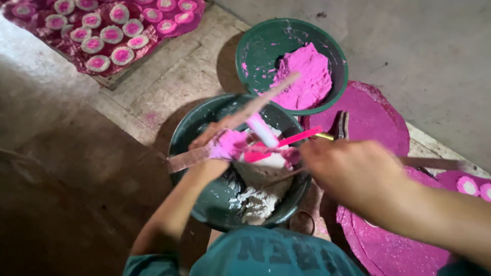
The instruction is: The person uses a wooden mallet to press a metal ring into a pink glittery sheet, creating circular cutouts. They then scoop white powder from a green bucket and apply it to the cutouts using a pink spatula. The finished pink and white circular items are arranged on a nearby tray.
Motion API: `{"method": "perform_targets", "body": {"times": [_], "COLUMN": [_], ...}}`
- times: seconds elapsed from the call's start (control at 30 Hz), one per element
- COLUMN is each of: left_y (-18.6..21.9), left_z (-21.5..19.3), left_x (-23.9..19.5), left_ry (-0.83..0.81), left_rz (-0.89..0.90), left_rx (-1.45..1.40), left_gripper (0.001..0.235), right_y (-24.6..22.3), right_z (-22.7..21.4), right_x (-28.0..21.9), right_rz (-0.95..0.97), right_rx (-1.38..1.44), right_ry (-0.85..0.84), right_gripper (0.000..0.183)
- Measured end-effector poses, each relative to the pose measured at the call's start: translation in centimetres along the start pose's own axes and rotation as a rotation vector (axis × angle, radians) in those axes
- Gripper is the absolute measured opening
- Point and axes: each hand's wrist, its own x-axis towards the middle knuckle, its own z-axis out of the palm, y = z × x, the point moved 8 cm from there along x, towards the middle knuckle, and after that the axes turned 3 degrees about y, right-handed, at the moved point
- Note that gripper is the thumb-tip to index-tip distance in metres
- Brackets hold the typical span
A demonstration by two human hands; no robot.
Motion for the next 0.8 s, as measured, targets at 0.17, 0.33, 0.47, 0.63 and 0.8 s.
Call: {"method": "perform_targets", "body": {"times": [0.17, 0.33, 0.47, 0.63, 0.8], "left_y": [-0.1, 2.5, 0.4, -3.6, 2.1], "left_z": [-1.9, 0.2, 1.7, -1.8, -3.8], "left_x": [-0.8, 0.7, 1.1, 1.0, 1.7], "left_ry": [-0.048, 0.059, 0.039, 0.052, 0.366], "left_rz": [-0.155, 0.281, 0.214, -0.129, 0.177], "left_rx": [-0.028, 0.038, 0.187, 0.065, 0.233], "left_gripper": [0.067, 0.070, 0.062, 0.031, 0.037], "right_y": [1.1, -3.6, -4.8, 2.0, 2.0], "right_z": [-1.2, 1.7, 2.3, 1.7, 3.9], "right_x": [0.9, 5.3, 5.3, 0.3, 4.5], "right_rz": [0.035, -0.082, -0.131, 0.050, 0.061], "right_rx": [0.051, -0.084, -0.113, 0.222, 1.044], "right_ry": [0.050, 0.150, 0.221, 0.263, 0.675], "right_gripper": [0.031, 0.015, 0.020, 0.035, 0.056]}}
